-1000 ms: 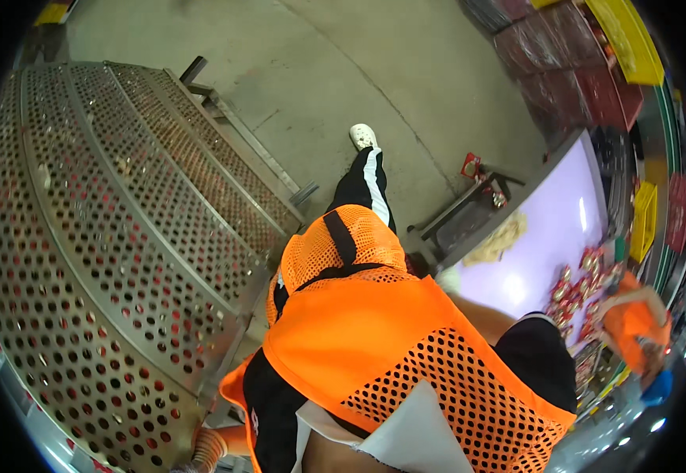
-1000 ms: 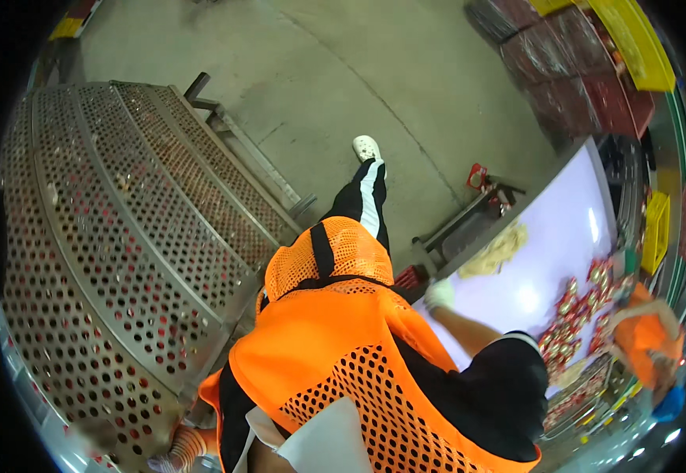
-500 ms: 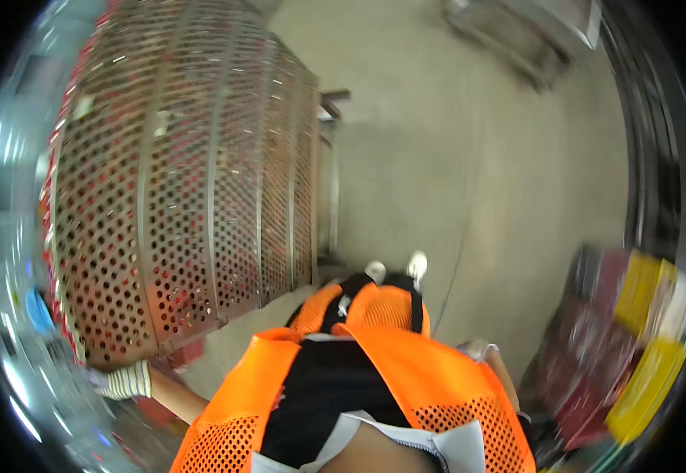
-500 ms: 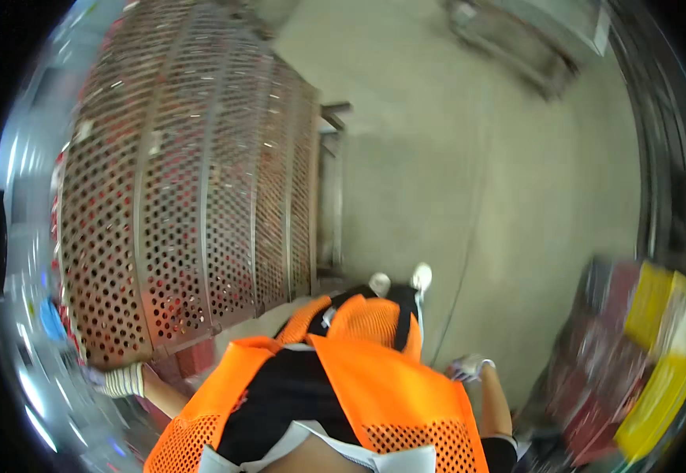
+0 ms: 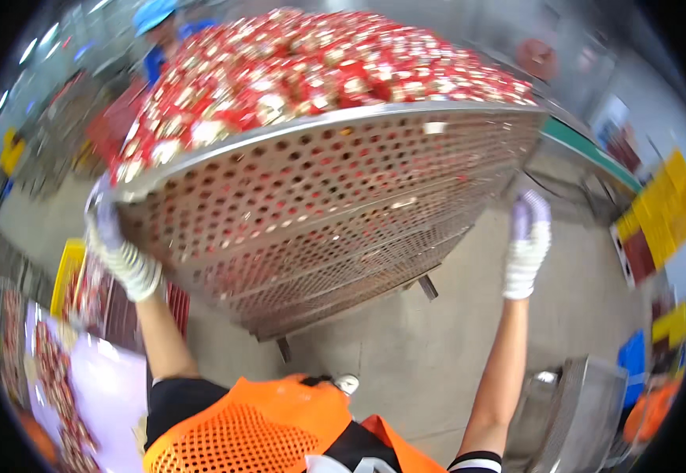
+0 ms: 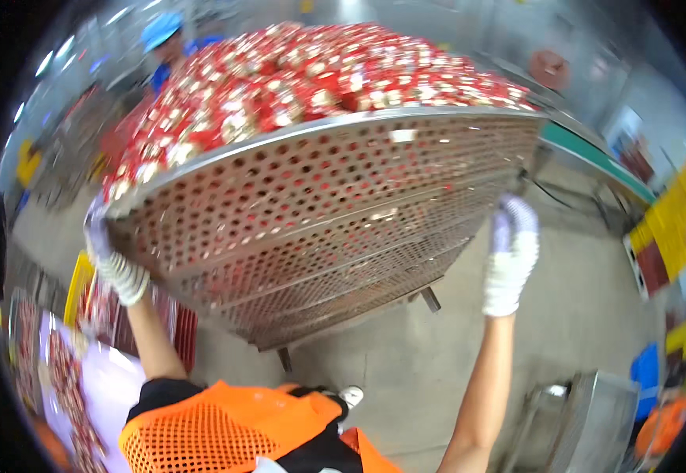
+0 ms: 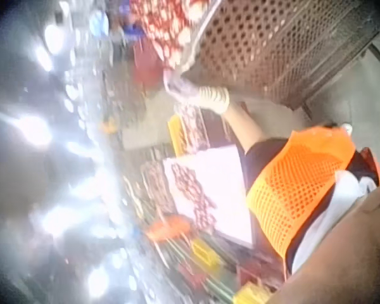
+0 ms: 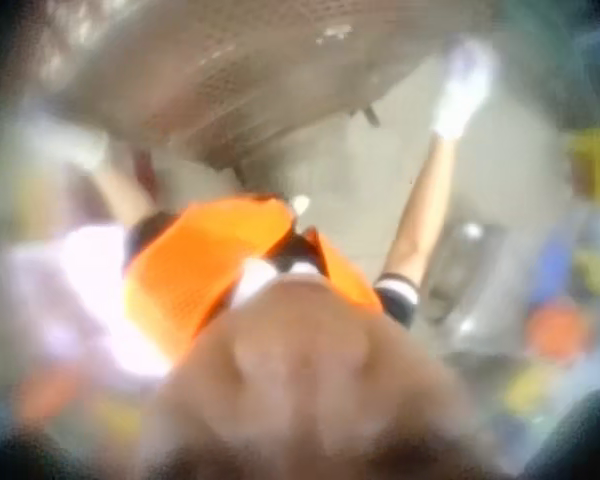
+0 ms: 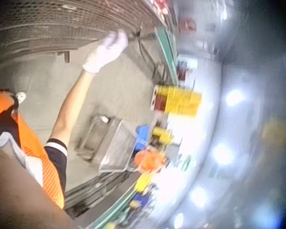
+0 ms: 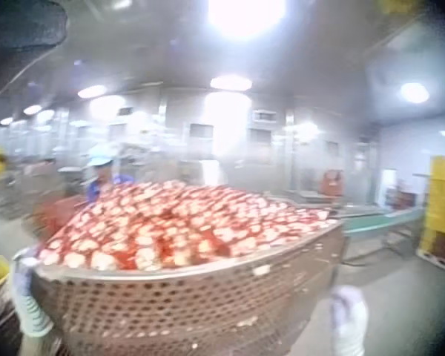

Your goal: The person arranges red and gold wrapped candies on a purple table and places them into a large metal crate. The person also moves the crate and handles a yellow basket containing more candies.

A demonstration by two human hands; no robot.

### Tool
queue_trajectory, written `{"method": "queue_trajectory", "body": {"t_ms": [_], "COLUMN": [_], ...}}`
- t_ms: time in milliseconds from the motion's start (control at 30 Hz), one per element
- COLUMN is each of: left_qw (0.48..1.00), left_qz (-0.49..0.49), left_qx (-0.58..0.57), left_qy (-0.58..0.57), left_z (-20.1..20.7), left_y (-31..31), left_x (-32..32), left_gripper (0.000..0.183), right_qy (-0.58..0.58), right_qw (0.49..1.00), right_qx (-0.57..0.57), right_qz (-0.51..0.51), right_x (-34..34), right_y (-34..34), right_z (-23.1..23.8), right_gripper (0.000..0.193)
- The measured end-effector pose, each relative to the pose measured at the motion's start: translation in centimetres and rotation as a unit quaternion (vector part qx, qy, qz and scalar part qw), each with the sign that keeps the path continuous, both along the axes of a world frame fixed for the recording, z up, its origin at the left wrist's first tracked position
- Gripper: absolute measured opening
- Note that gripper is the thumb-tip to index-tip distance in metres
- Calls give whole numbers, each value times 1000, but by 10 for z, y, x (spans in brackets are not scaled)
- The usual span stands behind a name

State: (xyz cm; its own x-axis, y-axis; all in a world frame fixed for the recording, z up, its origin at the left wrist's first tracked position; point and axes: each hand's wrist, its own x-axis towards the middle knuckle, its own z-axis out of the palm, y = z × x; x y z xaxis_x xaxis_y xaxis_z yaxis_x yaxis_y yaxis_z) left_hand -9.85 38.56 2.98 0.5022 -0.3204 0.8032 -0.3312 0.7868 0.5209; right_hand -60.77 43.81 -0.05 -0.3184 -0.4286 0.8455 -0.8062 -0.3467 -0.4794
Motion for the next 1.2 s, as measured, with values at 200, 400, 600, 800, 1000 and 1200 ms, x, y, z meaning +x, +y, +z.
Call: {"method": "queue_trajectory", "body": {"t_ms": [200, 400, 600, 800, 1000, 1200], "left_qw": [890, 781, 759, 698, 722, 689], "left_qz": [446, 501, 586, 627, 626, 651], "left_qx": [-29, -63, -73, -128, -53, -83], "left_qy": [-90, -367, -274, -322, -290, -308], "left_z": [2, 18, 42, 46, 46, 49], "left_y": [20, 31, 5, 16, 23, 29], "left_x": [-64, -150, -164, -167, -190, -191], "left_gripper": [48, 45, 19, 17, 15, 15], "right_qy": [66, 210, 162, 182, 177, 220], "right_qw": [992, 956, 960, 944, 950, 966], "right_qx": [-43, -136, -158, -227, -217, -139], "right_qz": [101, 155, 164, 156, 140, 10], "right_x": [-50, -56, -64, -51, -57, -73], "right_y": [-119, -210, -246, -245, -256, -285], "right_z": [65, 80, 73, 82, 78, 82], "right_gripper": [26, 24, 38, 31, 39, 41]}}
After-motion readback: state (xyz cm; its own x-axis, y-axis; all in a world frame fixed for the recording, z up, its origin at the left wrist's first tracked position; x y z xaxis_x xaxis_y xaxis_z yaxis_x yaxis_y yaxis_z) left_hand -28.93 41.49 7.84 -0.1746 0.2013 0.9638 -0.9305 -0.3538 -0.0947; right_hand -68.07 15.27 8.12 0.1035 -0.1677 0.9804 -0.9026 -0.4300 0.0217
